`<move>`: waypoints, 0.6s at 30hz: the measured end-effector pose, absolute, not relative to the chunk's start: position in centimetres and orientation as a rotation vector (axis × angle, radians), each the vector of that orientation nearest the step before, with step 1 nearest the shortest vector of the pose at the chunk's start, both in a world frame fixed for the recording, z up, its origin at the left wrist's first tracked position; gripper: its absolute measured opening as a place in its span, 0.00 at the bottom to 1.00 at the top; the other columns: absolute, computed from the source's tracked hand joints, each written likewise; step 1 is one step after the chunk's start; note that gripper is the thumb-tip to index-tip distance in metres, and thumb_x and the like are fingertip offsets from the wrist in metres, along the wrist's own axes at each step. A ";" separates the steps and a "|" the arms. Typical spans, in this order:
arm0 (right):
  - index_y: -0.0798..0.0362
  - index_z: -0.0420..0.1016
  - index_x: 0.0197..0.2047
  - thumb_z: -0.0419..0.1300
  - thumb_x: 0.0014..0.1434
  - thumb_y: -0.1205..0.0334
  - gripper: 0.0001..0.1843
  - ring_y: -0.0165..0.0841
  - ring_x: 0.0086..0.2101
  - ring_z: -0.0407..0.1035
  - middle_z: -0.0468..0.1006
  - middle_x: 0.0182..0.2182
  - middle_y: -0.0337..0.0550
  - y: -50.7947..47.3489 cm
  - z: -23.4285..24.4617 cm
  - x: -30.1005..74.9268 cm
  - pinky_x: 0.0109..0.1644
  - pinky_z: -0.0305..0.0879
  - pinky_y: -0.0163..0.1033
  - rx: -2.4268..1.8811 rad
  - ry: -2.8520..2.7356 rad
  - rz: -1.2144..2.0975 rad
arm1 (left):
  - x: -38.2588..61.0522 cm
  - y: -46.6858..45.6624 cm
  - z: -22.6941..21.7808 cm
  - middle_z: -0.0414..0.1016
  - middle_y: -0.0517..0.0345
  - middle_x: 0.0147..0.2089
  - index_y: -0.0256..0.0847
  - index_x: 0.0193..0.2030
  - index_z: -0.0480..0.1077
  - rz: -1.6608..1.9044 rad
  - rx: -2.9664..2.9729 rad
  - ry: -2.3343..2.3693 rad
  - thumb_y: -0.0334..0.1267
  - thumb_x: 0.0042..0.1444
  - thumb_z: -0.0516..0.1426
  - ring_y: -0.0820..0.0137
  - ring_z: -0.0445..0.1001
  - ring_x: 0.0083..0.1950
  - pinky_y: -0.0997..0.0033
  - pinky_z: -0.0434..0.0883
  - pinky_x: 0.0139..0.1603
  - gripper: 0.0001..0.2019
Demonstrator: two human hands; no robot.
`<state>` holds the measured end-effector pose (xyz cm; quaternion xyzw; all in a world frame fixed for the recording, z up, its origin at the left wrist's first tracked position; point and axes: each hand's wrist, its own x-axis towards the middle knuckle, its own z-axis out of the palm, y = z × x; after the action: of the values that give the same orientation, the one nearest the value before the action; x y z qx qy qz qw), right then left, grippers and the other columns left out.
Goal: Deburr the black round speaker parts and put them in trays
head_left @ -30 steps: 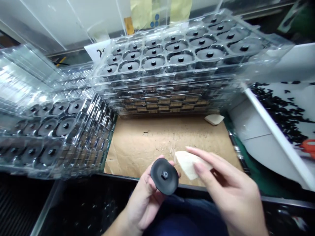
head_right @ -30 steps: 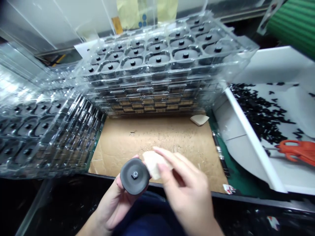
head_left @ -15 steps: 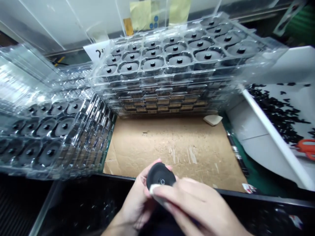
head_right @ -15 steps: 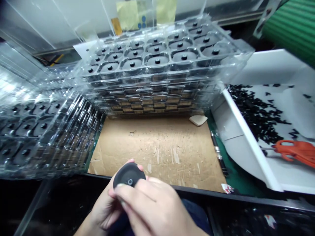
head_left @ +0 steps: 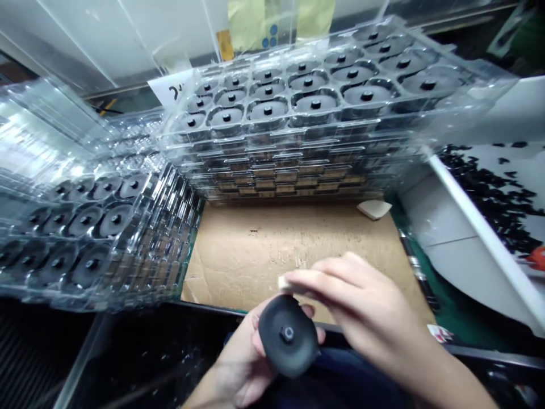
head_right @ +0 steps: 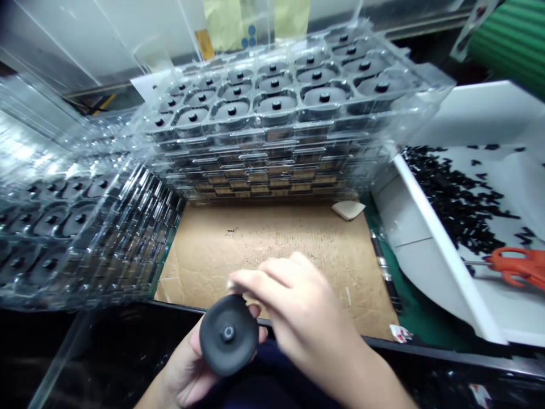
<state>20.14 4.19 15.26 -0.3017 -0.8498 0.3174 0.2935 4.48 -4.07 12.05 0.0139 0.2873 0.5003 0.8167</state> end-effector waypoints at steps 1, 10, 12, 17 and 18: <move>0.47 0.72 0.48 0.50 0.61 0.71 0.16 0.29 0.34 0.70 0.78 0.36 0.39 4.2 14.7 20.8 0.37 0.64 0.35 -0.924 -2.218 0.835 | 4.3 -4.3 11.8 0.79 0.54 0.42 0.41 0.44 0.75 1.069 0.024 0.585 0.34 0.37 0.69 0.64 0.78 0.42 0.71 0.73 0.42 0.22; 0.50 0.76 0.44 0.52 0.61 0.56 0.14 0.37 0.37 0.76 0.80 0.39 0.44 -0.5 5.8 23.1 0.37 0.74 0.40 -1.442 -1.909 1.186 | 4.5 -3.8 11.7 0.78 0.47 0.46 0.37 0.47 0.73 1.025 -0.045 0.390 0.38 0.37 0.69 0.59 0.78 0.44 0.72 0.77 0.37 0.27; 0.50 0.75 0.46 0.51 0.61 0.56 0.15 0.36 0.34 0.76 0.81 0.36 0.43 -0.5 5.9 23.7 0.34 0.74 0.39 -1.484 -1.917 1.176 | 4.6 -3.7 11.8 0.78 0.48 0.46 0.38 0.48 0.72 1.017 -0.041 0.367 0.38 0.37 0.69 0.60 0.78 0.45 0.73 0.77 0.37 0.27; 0.44 0.72 0.47 0.53 0.62 0.59 0.11 0.32 0.36 0.75 0.79 0.39 0.38 0.9 12.2 23.9 0.32 0.69 0.32 -1.363 -1.948 0.729 | 5.1 -4.2 11.8 0.78 0.50 0.46 0.41 0.48 0.72 0.994 0.002 0.433 0.39 0.38 0.68 0.61 0.78 0.44 0.72 0.76 0.37 0.27; 0.43 0.71 0.48 0.53 0.62 0.60 0.12 0.31 0.34 0.74 0.79 0.38 0.38 1.0 13.6 23.3 0.32 0.68 0.32 -1.203 -1.999 0.637 | 5.3 -4.2 11.9 0.78 0.51 0.44 0.41 0.47 0.72 0.988 0.015 0.503 0.39 0.37 0.69 0.62 0.78 0.42 0.72 0.75 0.36 0.26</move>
<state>23.32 0.99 13.62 -0.4654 -0.7731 0.2464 0.3536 5.32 -4.23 11.87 0.0073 0.2386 0.4692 0.8502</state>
